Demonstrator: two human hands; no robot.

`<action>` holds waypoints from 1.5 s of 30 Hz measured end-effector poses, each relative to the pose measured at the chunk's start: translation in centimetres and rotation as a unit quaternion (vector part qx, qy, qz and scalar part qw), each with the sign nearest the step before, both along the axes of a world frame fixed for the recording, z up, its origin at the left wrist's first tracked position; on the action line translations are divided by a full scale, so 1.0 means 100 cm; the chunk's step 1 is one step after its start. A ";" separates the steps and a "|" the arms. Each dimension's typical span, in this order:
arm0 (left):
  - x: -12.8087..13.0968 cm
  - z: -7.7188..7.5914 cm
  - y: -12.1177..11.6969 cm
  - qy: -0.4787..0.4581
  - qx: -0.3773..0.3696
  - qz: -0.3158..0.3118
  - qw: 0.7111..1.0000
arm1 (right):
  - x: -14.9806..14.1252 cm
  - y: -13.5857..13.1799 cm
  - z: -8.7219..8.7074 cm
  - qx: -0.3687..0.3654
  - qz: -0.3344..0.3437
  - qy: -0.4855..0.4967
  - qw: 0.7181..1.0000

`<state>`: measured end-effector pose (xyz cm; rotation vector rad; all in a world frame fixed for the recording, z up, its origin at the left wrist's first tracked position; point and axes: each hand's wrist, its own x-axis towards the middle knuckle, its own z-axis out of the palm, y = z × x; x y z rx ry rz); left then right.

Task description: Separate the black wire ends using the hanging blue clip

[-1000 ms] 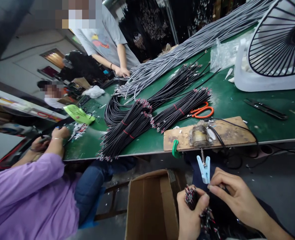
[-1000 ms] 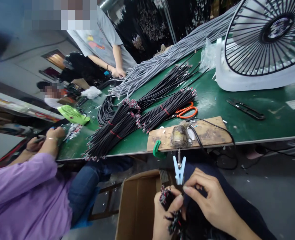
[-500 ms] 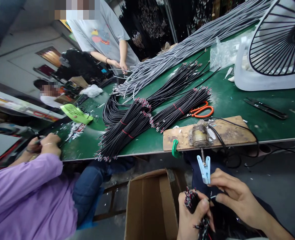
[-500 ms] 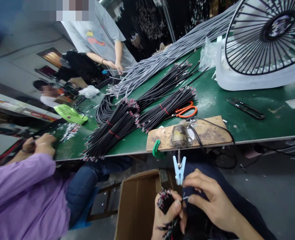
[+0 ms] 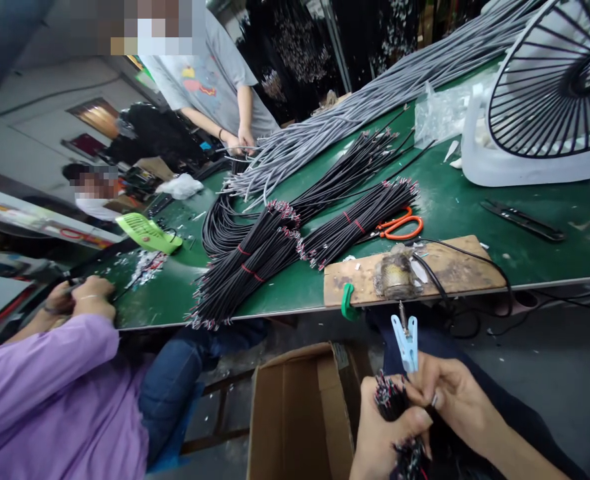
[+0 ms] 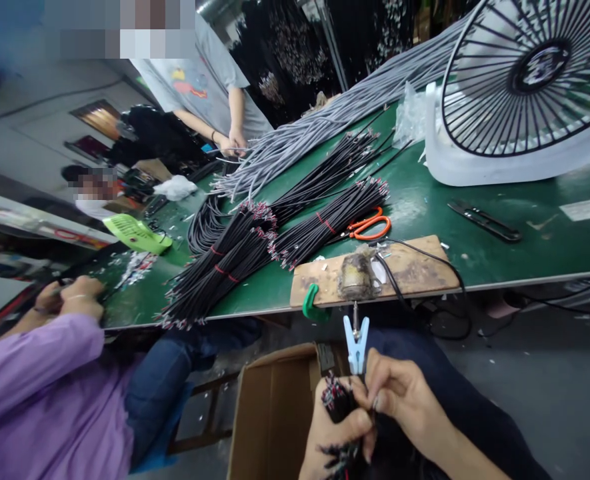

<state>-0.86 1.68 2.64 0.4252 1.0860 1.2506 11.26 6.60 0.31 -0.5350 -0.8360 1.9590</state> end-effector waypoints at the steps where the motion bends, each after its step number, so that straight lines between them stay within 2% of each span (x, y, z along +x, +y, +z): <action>1: 0.000 0.002 0.001 0.030 0.017 0.009 0.999 | -0.002 -0.003 -0.001 -0.050 0.024 0.035 0.998; 3: -0.001 0.008 0.004 0.120 0.070 0.022 0.990 | -0.004 -0.004 -0.001 -0.110 0.072 0.080 0.988; 5: -0.003 0.015 0.007 0.207 0.124 0.015 0.970 | -0.002 0.000 0.002 -0.119 0.099 0.072 0.985; 8: -0.008 0.024 0.009 0.285 0.166 -0.002 0.944 | -0.001 0.015 0.008 -0.110 0.076 0.015 0.991; 11: -0.012 0.029 0.011 0.319 0.189 0.020 0.928 | -0.009 0.030 0.015 -0.116 0.045 0.011 0.992; 16: -0.017 0.033 0.018 0.353 0.214 0.052 0.909 | -0.024 0.040 0.023 -0.117 0.049 0.067 0.990; 23: -0.017 0.030 0.025 0.381 0.185 0.039 0.905 | -0.023 0.041 0.034 -0.127 0.037 0.051 0.990; 28: -0.017 0.025 0.024 0.371 0.168 0.031 0.913 | -0.021 0.038 0.023 -0.184 0.075 0.068 0.978; 32: -0.016 0.022 0.022 0.358 0.162 0.026 0.919 | -0.018 0.036 0.007 -0.219 0.069 0.058 0.971; 36: -0.015 0.020 0.018 0.353 0.142 0.030 0.924 | -0.008 0.031 -0.008 -0.180 0.044 0.027 0.982; 39: -0.014 0.020 0.013 0.343 0.121 0.029 0.931 | 0.006 0.025 -0.012 -0.118 0.033 -0.052 0.991; 42: -0.014 0.019 0.008 0.322 0.105 0.018 0.941 | 0.017 0.022 -0.004 -0.019 0.036 -0.140 0.989; 45: -0.014 0.013 0.003 0.308 0.096 0.010 0.946 | 0.019 0.021 0.008 0.055 0.068 -0.150 0.985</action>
